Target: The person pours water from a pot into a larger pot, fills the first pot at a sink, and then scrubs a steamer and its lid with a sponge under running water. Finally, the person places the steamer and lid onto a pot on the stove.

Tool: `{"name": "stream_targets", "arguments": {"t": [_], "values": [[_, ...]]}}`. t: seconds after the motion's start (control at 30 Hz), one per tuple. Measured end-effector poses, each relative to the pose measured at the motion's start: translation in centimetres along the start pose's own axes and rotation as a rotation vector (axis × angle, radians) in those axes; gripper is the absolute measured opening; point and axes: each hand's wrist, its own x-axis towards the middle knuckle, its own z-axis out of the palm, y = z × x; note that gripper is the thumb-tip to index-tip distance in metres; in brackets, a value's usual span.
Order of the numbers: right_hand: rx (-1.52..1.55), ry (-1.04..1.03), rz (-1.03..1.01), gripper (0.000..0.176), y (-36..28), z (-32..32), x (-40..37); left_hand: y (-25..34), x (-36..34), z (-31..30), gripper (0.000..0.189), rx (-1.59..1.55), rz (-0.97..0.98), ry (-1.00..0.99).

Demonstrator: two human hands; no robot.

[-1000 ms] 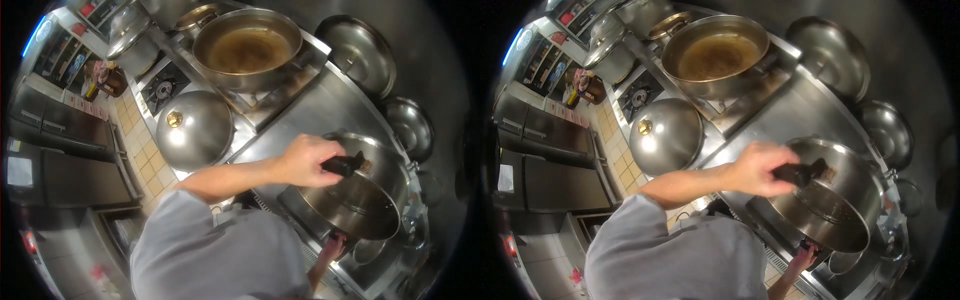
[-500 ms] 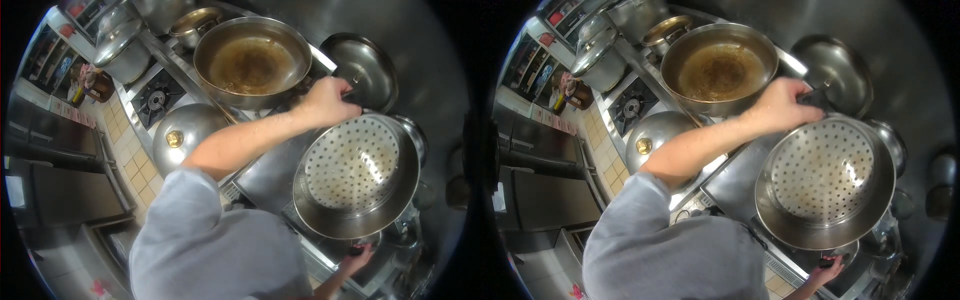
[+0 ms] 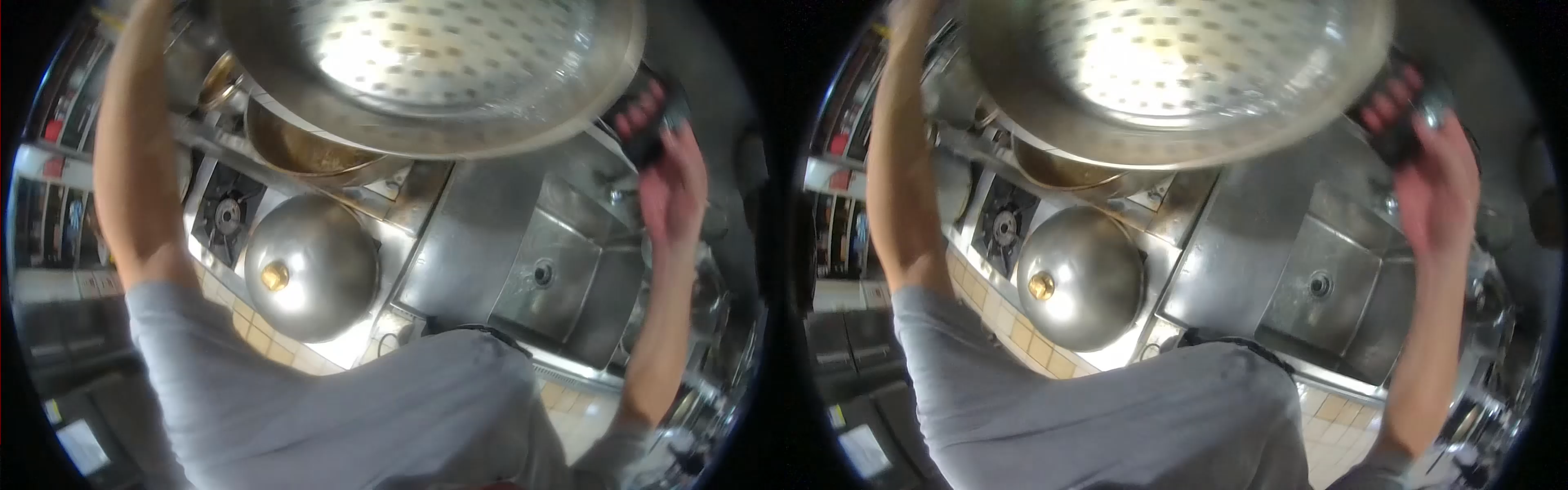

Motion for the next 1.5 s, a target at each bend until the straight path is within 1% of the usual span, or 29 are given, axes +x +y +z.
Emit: {"name": "stream_targets", "arguments": {"t": [0.03,0.07,0.1,0.13,0.17,0.2,0.23,0.27,0.3,0.37,0.4,0.47,0.53,0.57,0.6,0.7,0.73,0.83,0.87,0.93,0.97,1.03,1.07,1.17,1.23,1.3,1.37,1.47,1.5], "values": [[0.019,-0.063,0.002,0.045,0.7,1.3,1.9,-5.0,3.1,0.9,0.022,-0.339,0.393,0.046],[0.034,-0.144,-0.004,0.041,1.4,2.3,3.9,-7.6,4.0,-2.1,0.079,0.152,-0.013,0.021],[0.048,-0.225,-0.006,0.038,2.4,3.4,5.4,-10.4,6.1,-2.6,0.086,0.481,-0.009,0.034],[0.094,-0.193,0.010,0.037,2.8,5.6,6.2,-16.3,8.0,-3.2,0.087,0.436,0.044,0.061],[0.140,-0.162,0.026,0.037,3.3,7.3,6.9,-19.7,8.6,-3.5,0.087,0.492,0.111,0.069],[0.182,-0.180,0.068,0.032,4.4,7.6,7.7,-21.7,8.9,-4.0,0.087,0.567,0.024,-0.001],[0.226,-0.202,0.110,0.027,5.4,8.0,8.3,-23.0,8.0,-3.8,0.084,0.534,-0.037,-0.032],[0.274,-0.128,0.139,0.022,6.0,9.1,8.3,-25.2,7.6,-3.6,0.080,0.542,-0.057,-0.061],[0.281,-0.119,0.142,0.022,6.7,9.3,8.7,-25.5,6.4,-3.1,0.080,0.545,-0.052,-0.071],[0.291,-0.139,0.248,0.020,8.0,9.4,9.4,-26.2,4.1,-2.3,0.077,0.552,-0.039,-0.173],[0.323,-0.122,0.271,0.021,8.8,9.6,9.8,-27.3,3.6,-1.8,0.077,0.548,-0.035,-0.183],[0.328,-0.128,0.300,0.021,9.6,9.6,10.5,-29.4,2.7,-0.8,0.076,0.509,-0.119,-0.231],[0.314,-0.153,0.318,0.022,9.7,9.9,10.8,-31.2,2.0,-0.2,0.076,0.521,-0.133,-0.254],[0.316,-0.150,0.321,0.022,9.8,10.0,11.1,-31.9,1.9,0.1,0.077,0.535,-0.148,-0.273],[0.324,-0.124,0.333,0.021,10.1,10.0,11.5,-32.5,2.0,0.6,0.077,0.593,-0.165,-0.339],[0.303,-0.090,0.337,0.021,10.4,9.8,11.9,-34.3,0.9,2.1,0.078,0.576,-0.124,-0.336],[0.275,-0.084,0.331,0.021,10.5,9.7,12.0,-34.9,0.8,2.5,0.077,0.527,-0.188,-0.361],[0.212,-0.074,0.294,0.022,10.8,9.7,11.9,-31.1,0.1,3.2,0.078,0.560,-0.219,-0.412],[0.218,-0.075,0.302,0.022,11.0,9.6,12.0,-31.8,0.0,3.3,0.078,0.569,-0.222,-0.416],[0.178,-0.168,0.276,0.025,10.8,9.1,12.2,-32.8,0.3,3.8,0.076,0.556,-0.190,-0.329],[0.181,-0.174,0.279,0.025,10.7,9.0,12.3,-32.5,0.1,3.7,0.076,0.561,-0.193,-0.327],[0.166,-0.151,0.274,0.027,9.9,9.2,12.2,-31.1,-0.3,3.9,0.078,0.554,-0.252,-0.420],[0.229,-0.128,0.324,0.028,7.6,10.5,10.7,-31.1,-0.4,3.9,0.078,0.556,-0.257,-0.421],[0.188,-0.197,0.278,0.028,8.4,9.6,11.0,-31.1,-0.8,4.0,0.078,0.590,-0.249,-0.429],[0.180,-0.194,0.284,0.029,9.8,9.2,11.5,-30.7,-1.2,4.0,0.081,0.565,-0.128,-0.394],[0.174,-0.186,0.293,0.030,10.4,9.2,11.5,-31.8,-0.6,4.1,0.081,0.617,-0.133,-0.397],[0.162,-0.088,0.312,0.029,10.6,9.5,11.2,-32.1,-0.6,4.3,0.080,0.671,-0.149,-0.395],[0.246,-0.149,0.285,0.033,9.9,9.6,10.5,-31.4,-0.6,4.5,0.081,0.652,-0.157,-0.429],[0.249,-0.170,0.290,0.033,9.7,10.7,9.9,-31.7,-0.5,4.6,0.082,0.560,-0.212,-0.460]]}}
